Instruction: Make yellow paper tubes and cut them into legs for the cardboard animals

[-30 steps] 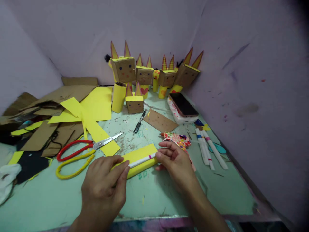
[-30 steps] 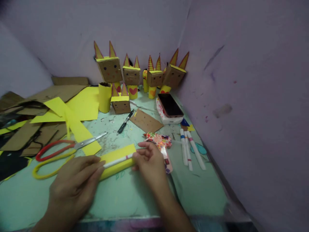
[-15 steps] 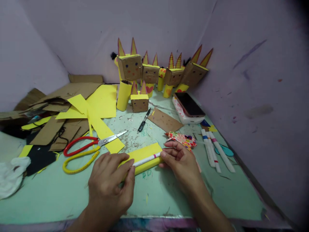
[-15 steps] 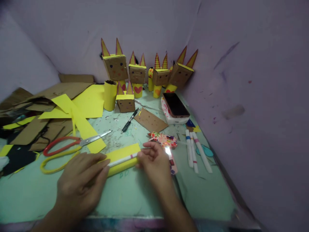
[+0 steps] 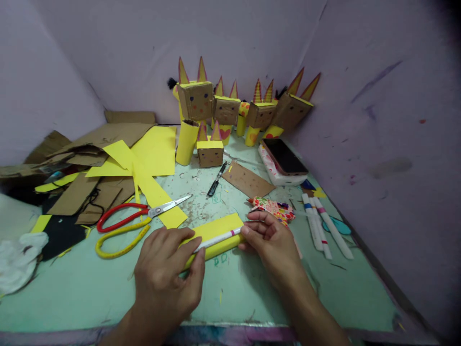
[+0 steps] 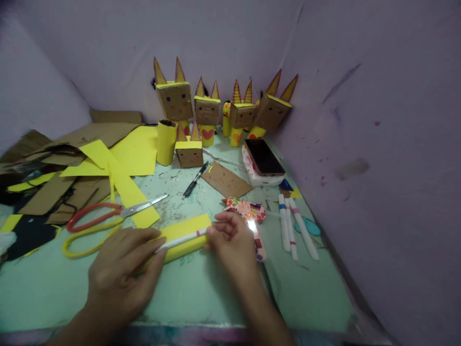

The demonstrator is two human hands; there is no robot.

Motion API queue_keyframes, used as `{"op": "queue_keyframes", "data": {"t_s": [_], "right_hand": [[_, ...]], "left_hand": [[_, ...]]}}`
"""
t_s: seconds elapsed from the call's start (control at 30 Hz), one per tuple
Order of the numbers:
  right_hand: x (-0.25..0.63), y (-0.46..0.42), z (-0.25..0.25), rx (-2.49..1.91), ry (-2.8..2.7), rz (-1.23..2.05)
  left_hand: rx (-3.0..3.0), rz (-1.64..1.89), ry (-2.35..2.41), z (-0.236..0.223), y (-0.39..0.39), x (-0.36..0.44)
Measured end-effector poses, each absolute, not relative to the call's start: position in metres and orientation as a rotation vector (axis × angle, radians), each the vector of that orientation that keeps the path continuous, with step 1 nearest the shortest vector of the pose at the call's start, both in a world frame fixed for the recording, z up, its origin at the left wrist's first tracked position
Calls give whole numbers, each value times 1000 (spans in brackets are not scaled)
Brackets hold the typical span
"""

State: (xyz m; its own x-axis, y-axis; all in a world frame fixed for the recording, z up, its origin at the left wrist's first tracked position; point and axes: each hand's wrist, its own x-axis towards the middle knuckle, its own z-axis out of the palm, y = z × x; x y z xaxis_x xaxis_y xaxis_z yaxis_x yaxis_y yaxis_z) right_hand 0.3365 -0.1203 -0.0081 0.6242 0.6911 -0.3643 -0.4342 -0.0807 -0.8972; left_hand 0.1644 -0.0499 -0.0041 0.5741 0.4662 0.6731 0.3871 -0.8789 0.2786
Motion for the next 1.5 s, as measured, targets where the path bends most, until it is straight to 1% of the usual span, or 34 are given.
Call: {"op": "queue_keyframes", "data": {"t_s": [0.47,0.53,0.6,0.67,0.73,0.8,0.87,0.97,1.07,1.17,1.27,1.4,1.47,1.5], "right_hand": [[336,-118,-8,-1376,-251,950],[336,-120,-10,-1405,-281,950],[336,-125,-9,-1510,-381,879],[338,-133,-1,-1691,-561,668],[344,-137,14,-1838,-776,357],[354,-132,32,-1870,-994,83],[367,-113,48,-1849,-1263,-102],[385,-66,56,-2002,-1747,-188],[391,-21,48,-2126,-2253,-260],[387,7,36,-2098,-2437,-253],[383,18,31,-2067,-2497,-230],[386,16,40,-2065,-2452,-270],[388,5,48,-2065,-2211,-319],[388,-5,51,-2027,-1992,-315]], "left_hand": [[2681,1186,760,-7,-49,164],[2681,1182,761,-7,-49,164],[2673,1183,766,-7,-49,164],[2659,1185,765,-6,-48,165],[2647,1191,761,-6,-48,165],[2641,1197,760,-6,-48,165],[2636,1204,757,-7,-48,165],[2632,1217,755,-7,-48,165],[2627,1225,766,-7,-49,165],[2620,1219,771,-6,-49,166],[2617,1213,770,-6,-49,166],[2624,1211,775,-6,-48,166],[2624,1214,781,-6,-48,166],[2624,1211,779,-6,-49,166]]}}
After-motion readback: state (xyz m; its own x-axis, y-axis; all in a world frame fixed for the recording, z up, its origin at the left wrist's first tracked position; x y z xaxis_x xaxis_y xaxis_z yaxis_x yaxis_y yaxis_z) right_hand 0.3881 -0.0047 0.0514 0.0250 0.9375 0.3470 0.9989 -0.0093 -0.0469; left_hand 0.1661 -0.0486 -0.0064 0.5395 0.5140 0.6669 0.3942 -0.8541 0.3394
